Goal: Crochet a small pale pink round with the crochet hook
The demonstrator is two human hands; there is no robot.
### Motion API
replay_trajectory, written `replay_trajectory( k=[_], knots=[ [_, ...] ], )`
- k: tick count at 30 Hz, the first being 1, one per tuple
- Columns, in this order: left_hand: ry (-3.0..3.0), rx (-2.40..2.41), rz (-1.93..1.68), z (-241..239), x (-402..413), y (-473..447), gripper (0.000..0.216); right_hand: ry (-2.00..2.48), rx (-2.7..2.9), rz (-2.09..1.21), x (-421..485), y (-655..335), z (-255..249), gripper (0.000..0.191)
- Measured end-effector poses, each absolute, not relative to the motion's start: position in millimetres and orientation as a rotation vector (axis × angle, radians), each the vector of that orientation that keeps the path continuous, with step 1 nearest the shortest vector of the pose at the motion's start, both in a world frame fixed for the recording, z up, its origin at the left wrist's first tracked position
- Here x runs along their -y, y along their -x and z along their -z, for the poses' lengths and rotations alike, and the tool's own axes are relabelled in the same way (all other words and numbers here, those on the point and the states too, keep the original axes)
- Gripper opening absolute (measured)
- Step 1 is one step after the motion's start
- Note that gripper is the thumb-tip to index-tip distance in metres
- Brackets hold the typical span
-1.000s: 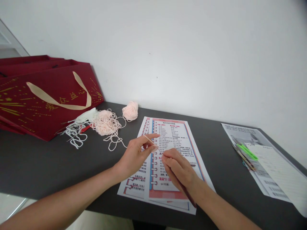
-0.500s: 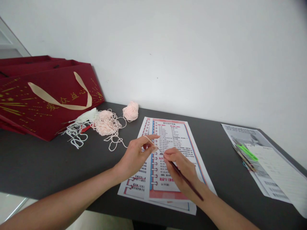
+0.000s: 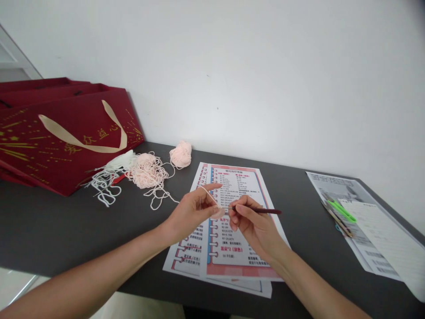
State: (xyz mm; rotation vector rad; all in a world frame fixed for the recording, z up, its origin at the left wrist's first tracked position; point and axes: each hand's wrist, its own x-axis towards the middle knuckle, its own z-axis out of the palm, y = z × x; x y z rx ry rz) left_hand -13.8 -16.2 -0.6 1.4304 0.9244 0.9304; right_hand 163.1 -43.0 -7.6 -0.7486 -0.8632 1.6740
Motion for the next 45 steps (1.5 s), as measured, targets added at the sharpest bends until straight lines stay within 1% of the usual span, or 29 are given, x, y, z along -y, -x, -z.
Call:
replay_trajectory(
  k=[3,5,6,8,9,10,11,13,15,16,18,20,24,26,28,35,41,45],
  knots=[
    [-1.352,-0.893,-0.913,-0.9,17.1,11.4,0.008,0.732,0.834,-1.725,44.2,-159.2,11.2,0.008],
    [-1.281,-0.882,-0.881,-0.1,17.4,10.8,0.007,0.755,0.948,-1.642,45.9,-158.4,15.1,0.008],
    [-1.235,-0.874,-0.862,0.7,17.6,10.8,0.014,0.786,1.057,-1.553,47.1,-158.4,17.2,0.007],
    [-1.130,-0.845,-0.832,2.3,18.4,10.9,0.038,0.856,1.367,-1.263,50.1,-159.1,20.8,0.005],
    [-1.077,-0.825,-0.822,2.9,18.9,10.9,0.050,0.907,1.547,-1.060,51.9,-159.4,22.1,0.006],
    [-1.028,-0.806,-0.814,3.3,19.5,10.9,0.059,0.904,1.721,-0.827,53.8,-159.7,22.9,0.009],
    [-0.980,-0.791,-0.806,3.4,20.0,10.9,0.064,0.886,1.891,-0.614,55.6,-159.8,23.1,0.012],
    [-0.877,-0.764,-0.784,2.6,20.7,11.2,0.063,0.854,2.119,-0.217,59.0,-159.5,22.8,0.017],
    [-0.766,-0.720,-0.729,1.0,20.6,12.2,0.056,0.835,2.196,0.012,61.3,-159.0,22.5,0.023],
    [-0.713,-0.693,-0.688,0.2,20.2,12.9,0.052,0.819,2.177,0.007,61.9,-158.9,22.7,0.025],
    [-0.641,-0.647,-0.607,-1.2,18.5,14.8,0.048,0.789,2.073,-0.171,61.7,-158.6,23.8,0.026],
    [-0.622,-0.626,-0.588,-2.1,16.2,17.1,0.047,0.814,1.905,-0.449,59.4,-158.2,24.5,0.021],
    [-0.654,-0.625,-0.629,-2.9,11.5,22.0,0.047,0.790,1.450,-1.127,52.3,-158.5,20.8,0.007],
    [-0.675,-0.626,-0.641,-3.0,9.8,24.7,0.046,0.729,1.289,-1.332,49.9,-160.3,17.3,0.004],
    [-0.707,-0.615,-0.641,-3.3,8.6,27.4,0.045,0.719,1.243,-1.382,49.0,-163.1,14.3,0.004],
    [-0.831,-0.621,-0.548,-8.7,6.7,35.0,0.042,0.751,1.329,-1.350,50.5,-173.2,10.8,0.008],
    [-0.865,-0.601,-0.463,-10.5,4.6,39.0,0.040,0.802,1.457,-1.366,51.4,-180.6,2.9,0.004],
    [-0.848,-0.575,-0.404,-9.8,3.6,40.5,0.040,0.771,1.421,-1.426,50.1,-183.3,0.6,0.003]
  ],
)
